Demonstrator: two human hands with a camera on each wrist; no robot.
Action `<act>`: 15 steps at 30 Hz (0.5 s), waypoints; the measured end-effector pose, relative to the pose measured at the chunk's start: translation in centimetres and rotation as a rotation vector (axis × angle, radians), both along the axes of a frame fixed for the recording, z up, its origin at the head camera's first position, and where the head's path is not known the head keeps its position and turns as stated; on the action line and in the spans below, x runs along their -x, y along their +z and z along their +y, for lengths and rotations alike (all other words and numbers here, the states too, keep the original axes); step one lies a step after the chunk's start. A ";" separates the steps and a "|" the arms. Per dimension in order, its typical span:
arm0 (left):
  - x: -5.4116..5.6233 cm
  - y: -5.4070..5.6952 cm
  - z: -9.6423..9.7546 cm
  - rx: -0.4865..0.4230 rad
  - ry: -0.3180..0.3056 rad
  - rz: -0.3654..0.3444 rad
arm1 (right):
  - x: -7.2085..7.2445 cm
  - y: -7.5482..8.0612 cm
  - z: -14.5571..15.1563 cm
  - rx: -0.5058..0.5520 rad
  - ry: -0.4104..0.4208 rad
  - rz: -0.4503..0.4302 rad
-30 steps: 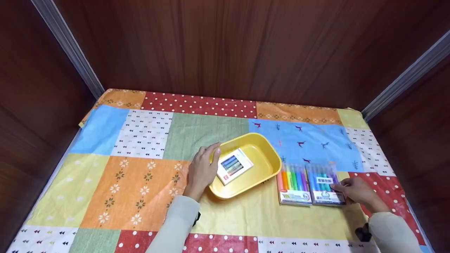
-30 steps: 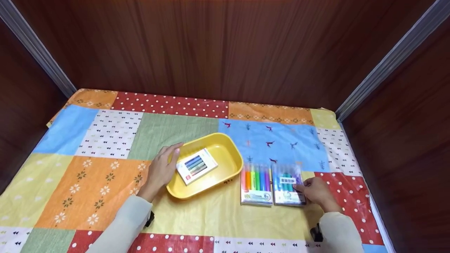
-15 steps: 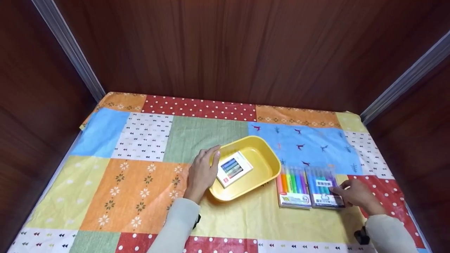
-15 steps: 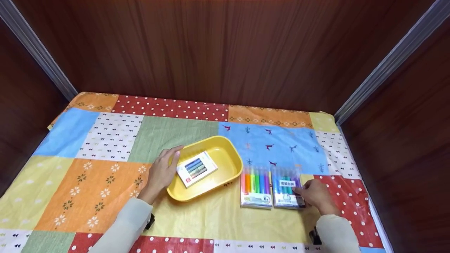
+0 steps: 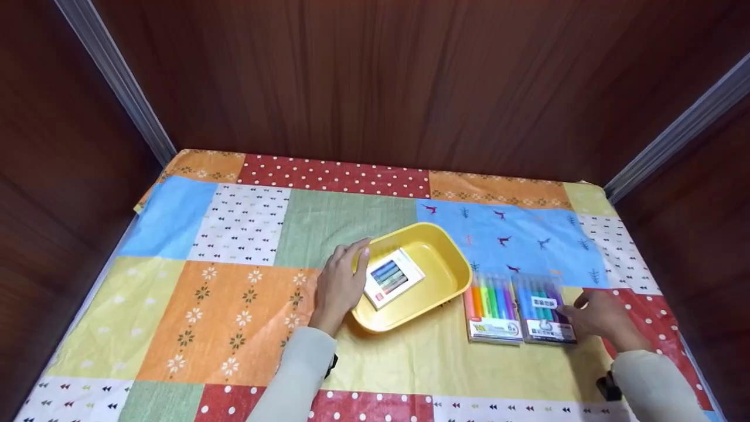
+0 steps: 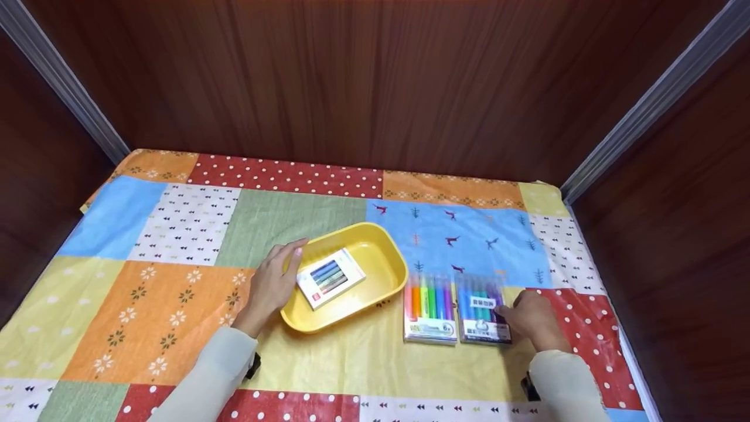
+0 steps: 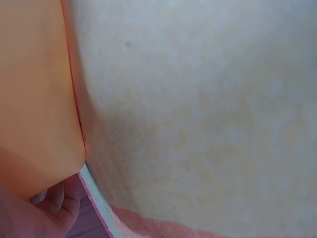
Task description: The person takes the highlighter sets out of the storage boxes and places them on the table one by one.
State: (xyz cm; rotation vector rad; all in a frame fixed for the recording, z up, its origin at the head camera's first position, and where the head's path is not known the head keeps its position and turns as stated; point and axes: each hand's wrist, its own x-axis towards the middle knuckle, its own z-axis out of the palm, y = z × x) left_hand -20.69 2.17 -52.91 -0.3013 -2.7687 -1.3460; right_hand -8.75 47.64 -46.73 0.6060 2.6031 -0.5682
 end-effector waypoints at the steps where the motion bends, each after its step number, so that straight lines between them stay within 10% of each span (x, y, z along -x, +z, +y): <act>1: 0.0 0.0 0.0 -0.002 0.001 0.001 | 0.0 0.1 -0.1 -0.008 0.001 0.003; 15: -0.1 -0.2 -0.1 -0.007 -0.004 0.020 | 1.0 1.0 -2.1 -0.063 0.099 0.038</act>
